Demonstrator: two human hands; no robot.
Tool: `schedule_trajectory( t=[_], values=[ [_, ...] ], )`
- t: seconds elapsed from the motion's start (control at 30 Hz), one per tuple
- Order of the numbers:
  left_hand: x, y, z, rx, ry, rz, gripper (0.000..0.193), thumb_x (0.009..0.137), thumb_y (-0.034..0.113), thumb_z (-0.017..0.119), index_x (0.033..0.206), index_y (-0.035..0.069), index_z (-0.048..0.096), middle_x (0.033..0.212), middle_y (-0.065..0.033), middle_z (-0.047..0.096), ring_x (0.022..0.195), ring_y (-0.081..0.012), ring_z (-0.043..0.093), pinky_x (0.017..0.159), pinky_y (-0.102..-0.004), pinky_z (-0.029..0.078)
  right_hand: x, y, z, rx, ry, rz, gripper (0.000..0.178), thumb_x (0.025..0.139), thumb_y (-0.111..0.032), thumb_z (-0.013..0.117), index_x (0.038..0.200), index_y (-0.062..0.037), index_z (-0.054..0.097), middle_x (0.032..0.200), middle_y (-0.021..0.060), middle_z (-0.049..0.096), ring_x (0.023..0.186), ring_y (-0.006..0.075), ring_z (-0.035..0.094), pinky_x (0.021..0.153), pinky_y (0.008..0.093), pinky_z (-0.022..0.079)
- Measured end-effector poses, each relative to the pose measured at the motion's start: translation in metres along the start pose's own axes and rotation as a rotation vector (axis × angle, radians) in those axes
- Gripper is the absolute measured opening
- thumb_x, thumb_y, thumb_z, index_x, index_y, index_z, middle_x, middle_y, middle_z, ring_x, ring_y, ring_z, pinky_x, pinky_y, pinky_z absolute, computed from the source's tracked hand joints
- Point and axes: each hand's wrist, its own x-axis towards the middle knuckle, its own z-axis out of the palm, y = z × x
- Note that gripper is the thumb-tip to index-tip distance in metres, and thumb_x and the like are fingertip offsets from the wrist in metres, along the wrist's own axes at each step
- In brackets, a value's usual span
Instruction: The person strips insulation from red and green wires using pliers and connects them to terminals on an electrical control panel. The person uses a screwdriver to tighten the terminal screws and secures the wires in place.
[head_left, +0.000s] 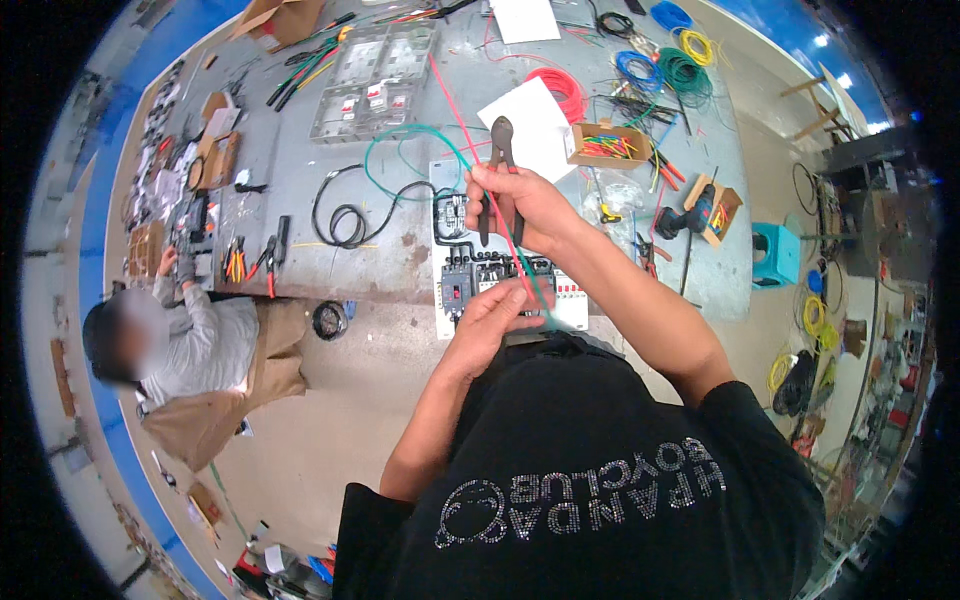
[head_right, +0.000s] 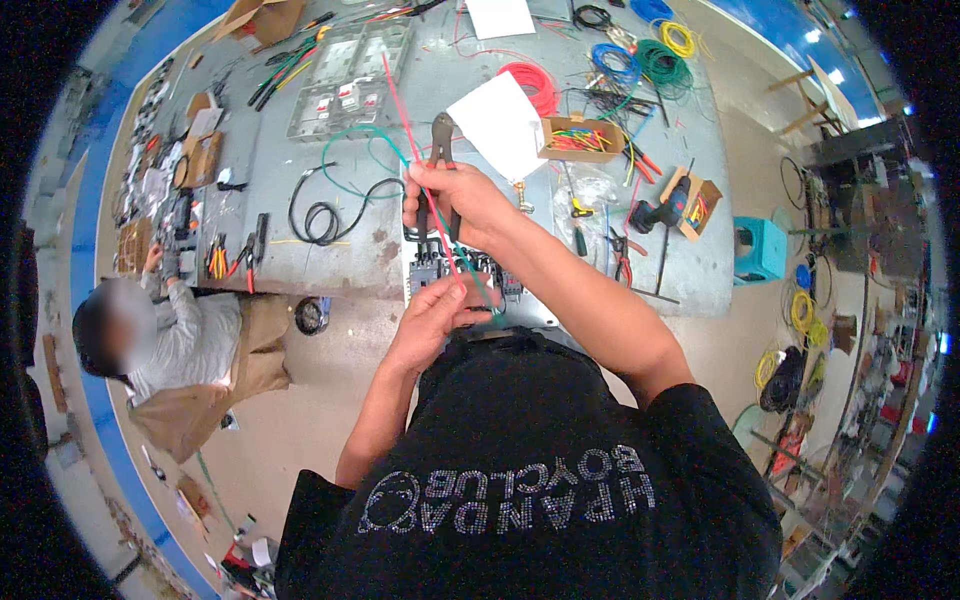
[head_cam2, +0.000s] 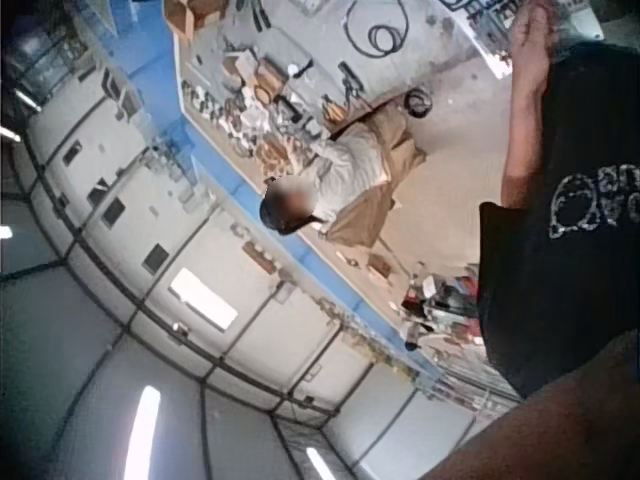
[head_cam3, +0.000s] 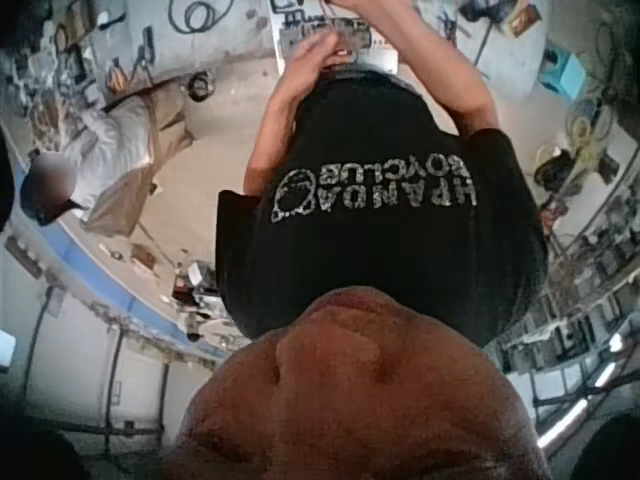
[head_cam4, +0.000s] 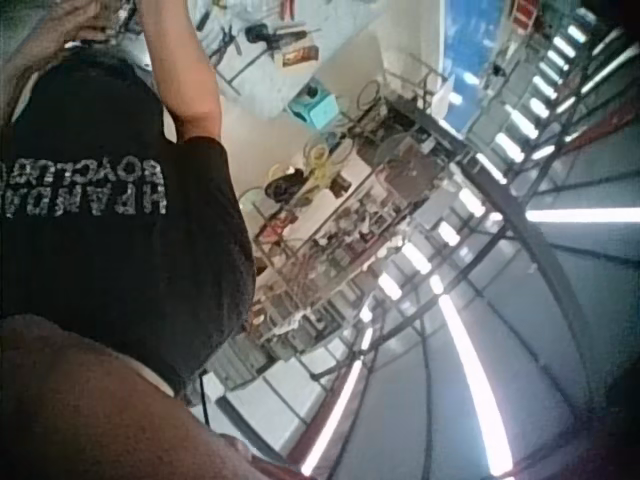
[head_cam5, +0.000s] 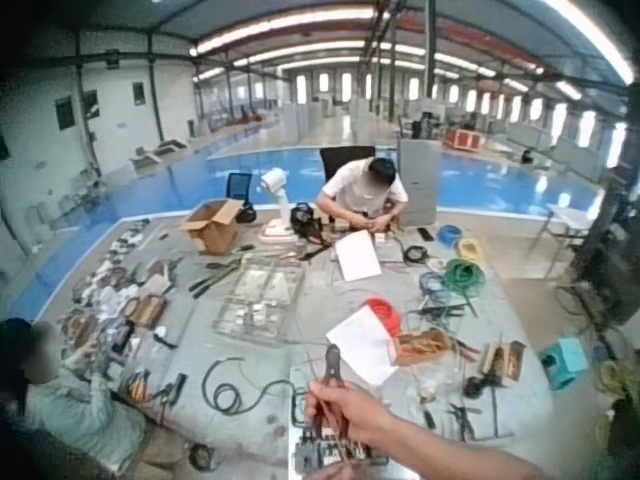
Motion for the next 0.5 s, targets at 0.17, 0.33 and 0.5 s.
schedule_trajectory(
  t=[0.17,0.33,0.5],
  values=[
    [-0.017,-0.018,0.019,-0.103,0.002,0.018,0.034,0.105,0.027,0.048,0.118,-0.001,0.06,0.102,-0.0146,0.07,0.094,-0.0249,0.07,0.084,-0.0387,0.058,0.002,-0.011,-0.009,-0.113,-0.059,-0.073,0.022,0.095,-0.025,0.067,0.098,-0.0044,0.061,0.085,0.0066,0.066,0.075,0.0201,0.067,0.071,0.0381,0.059],
    [-0.021,-0.017,0.06,-0.18,0.278,0.093,0.033,0.105,0.026,0.048,0.119,-0.001,0.059,0.108,-0.0181,0.07,0.096,-0.0306,0.072,0.082,-0.0388,0.059,-0.022,-0.012,-0.022,-0.489,-0.11,-0.009,0.026,0.093,-0.027,0.071,0.1,-0.0029,0.063,0.087,0.0081,0.067,0.076,0.0176,0.067,0.071,0.0337,0.056],
    [-0.033,-0.036,0.077,-0.228,0.471,0.195,0.038,0.104,0.029,0.051,0.12,-0.004,0.057,0.108,-0.0221,0.069,0.098,-0.0331,0.071,0.084,-0.0435,0.06,-0.079,0.03,-0.028,-0.727,-0.222,-0.046,0.027,0.092,-0.028,0.071,0.094,-0.0017,0.065,0.074,0.0003,0.06,0.071,0.0087,0.054,0.065,0.0281,0.047]
  ],
)
